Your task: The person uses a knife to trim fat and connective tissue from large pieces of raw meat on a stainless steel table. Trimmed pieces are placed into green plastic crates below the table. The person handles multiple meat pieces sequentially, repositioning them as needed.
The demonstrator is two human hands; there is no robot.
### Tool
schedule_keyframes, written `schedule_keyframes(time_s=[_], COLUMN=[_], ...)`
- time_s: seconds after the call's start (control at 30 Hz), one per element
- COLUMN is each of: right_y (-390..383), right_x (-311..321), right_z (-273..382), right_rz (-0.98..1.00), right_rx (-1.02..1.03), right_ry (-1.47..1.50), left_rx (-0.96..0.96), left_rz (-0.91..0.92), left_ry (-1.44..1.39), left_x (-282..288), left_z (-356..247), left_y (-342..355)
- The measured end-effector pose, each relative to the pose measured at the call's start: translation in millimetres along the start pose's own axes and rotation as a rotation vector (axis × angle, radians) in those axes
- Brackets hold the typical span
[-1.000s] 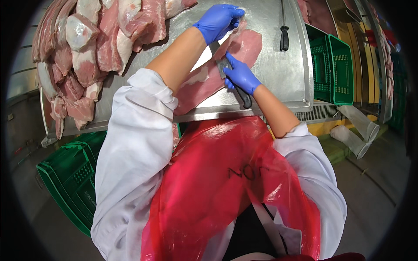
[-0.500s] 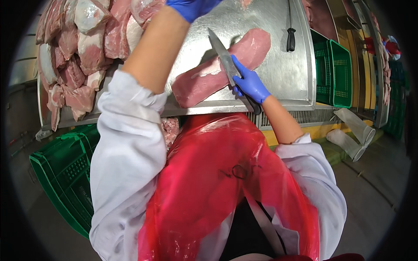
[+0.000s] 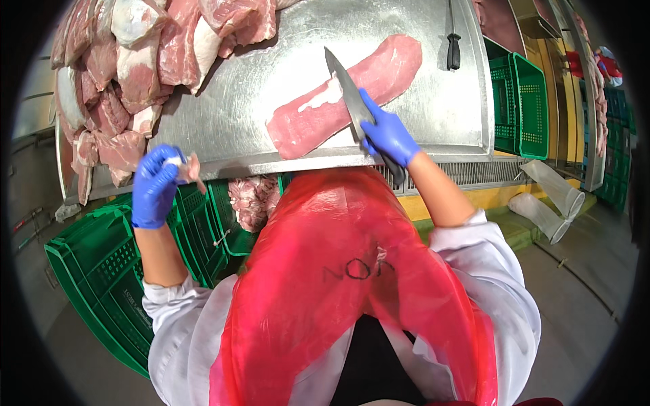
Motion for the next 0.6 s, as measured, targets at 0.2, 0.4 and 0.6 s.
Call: schedule_keyframes(time_s=[0.2, 0.4, 0.6], right_y=[12, -73, -134], right_x=[-7, -27, -20], right_z=[-11, -69, -105], right_rz=[-0.033, 0.115, 0.225], right_rx=[0.063, -0.037, 0.016], right_ry=[0.040, 0.107, -0.066], left_rx=[0.321, 0.354, -0.088], left_rz=[-0.175, -0.512, -0.550], left_ry=[0.119, 0.736, 0.722], left_x=[33, 74, -37], left_z=[176, 273, 126], left_y=[-80, -130, -4])
Point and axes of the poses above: each hand's wrist, its own y-axis towards the middle knuckle, its own x-axis out of the back of the hand, z = x × y, the point moved 9 cm from there along y, towards the middle knuckle, and after that the axes turned 9 degrees about y, right-handed, at the moved point
